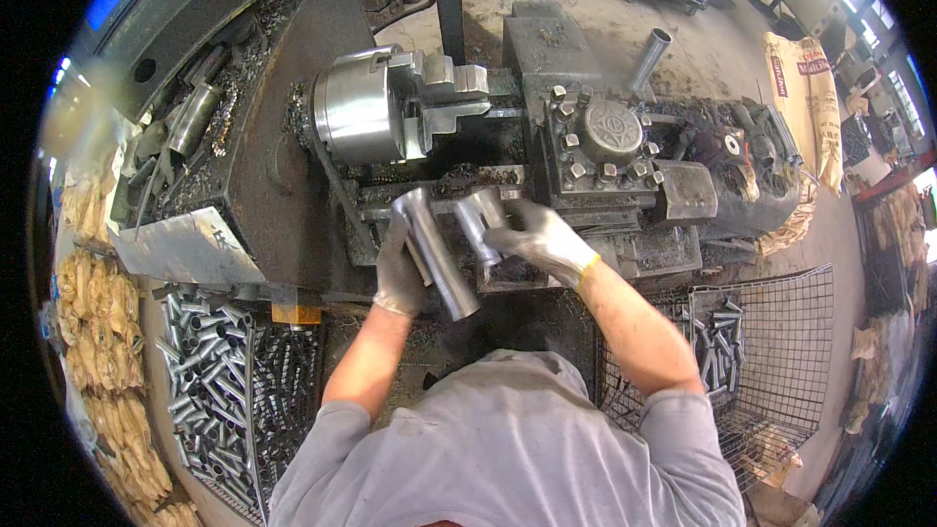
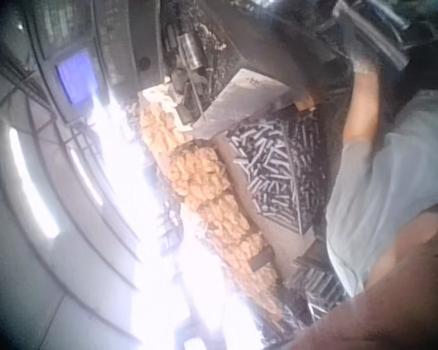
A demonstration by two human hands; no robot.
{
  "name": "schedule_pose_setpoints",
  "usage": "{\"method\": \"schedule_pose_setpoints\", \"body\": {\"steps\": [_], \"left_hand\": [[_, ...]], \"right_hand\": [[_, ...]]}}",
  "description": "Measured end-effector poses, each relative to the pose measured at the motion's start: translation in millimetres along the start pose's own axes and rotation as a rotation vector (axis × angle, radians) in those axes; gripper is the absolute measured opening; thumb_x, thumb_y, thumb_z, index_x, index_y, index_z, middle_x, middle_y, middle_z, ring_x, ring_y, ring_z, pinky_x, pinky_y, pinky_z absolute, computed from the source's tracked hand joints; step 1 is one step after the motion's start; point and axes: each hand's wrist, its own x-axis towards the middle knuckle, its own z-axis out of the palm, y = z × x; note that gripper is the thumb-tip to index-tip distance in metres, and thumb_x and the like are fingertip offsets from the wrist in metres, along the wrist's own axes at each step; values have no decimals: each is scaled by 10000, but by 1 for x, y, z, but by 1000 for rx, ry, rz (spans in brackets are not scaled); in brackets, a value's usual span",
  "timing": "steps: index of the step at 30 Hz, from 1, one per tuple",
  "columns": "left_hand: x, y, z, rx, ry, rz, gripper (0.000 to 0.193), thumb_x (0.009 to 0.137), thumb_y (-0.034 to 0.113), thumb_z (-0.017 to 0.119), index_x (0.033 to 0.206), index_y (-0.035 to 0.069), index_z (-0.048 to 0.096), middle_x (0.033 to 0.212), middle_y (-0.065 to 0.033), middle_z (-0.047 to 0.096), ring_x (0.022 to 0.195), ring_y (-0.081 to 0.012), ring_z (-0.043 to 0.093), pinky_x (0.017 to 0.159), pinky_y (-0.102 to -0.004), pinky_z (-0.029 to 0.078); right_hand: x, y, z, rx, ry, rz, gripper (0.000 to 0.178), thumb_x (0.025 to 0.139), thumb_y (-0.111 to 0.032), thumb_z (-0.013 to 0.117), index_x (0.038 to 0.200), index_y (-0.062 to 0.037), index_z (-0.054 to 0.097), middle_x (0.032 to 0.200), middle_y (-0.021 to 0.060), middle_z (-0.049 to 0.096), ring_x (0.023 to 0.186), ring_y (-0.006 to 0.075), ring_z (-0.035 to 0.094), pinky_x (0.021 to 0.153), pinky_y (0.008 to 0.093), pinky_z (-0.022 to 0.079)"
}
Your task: The person repeatedly loads cylindrical metal tubes into a lathe chuck, secures them, and operates the machine to machine the parts. After each cycle, the person removes the finished tubes and places them into a nearby wire basket.
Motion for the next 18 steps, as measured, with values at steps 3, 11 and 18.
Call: {"method": "schedule_pose_setpoints", "body": {"steps": [3, 11, 18], "left_hand": [[1, -4, 42, 68, -188, 141, 565, 1128, 482, 483, 1474, 42, 559, 1442, -150, 611, 1327, -291, 589, 1172, -434, 441], [34, -5, -6, 462, -138, 125, 459, 1049, 308, 685, 1377, -9, 636, 1274, -122, 724, 1149, -238, 704, 1053, -399, 532], [-42, -51, -140, 249, 395, 164, 481, 1002, 343, 751, 1338, 10, 664, 1220, -110, 727, 1076, -248, 713, 944, -410, 583]], "right_hand": [[8, -37, 34, -226, -38, 115, 873, 732, -421, 923, 1393, 50, 602, 1190, 197, 754, 1088, 264, 726, 977, 386, 574], [36, -178, -97, -972, 134, -855, 774, 726, -227, 821, 1425, -18, 562, 1156, 248, 745, 1044, 376, 772, 930, 462, 633], [189, -169, -147, -1886, -176, -351, 476, 745, -351, 882, 1123, -83, 772, 1006, 173, 797, 911, 325, 793, 832, 442, 638]]}}
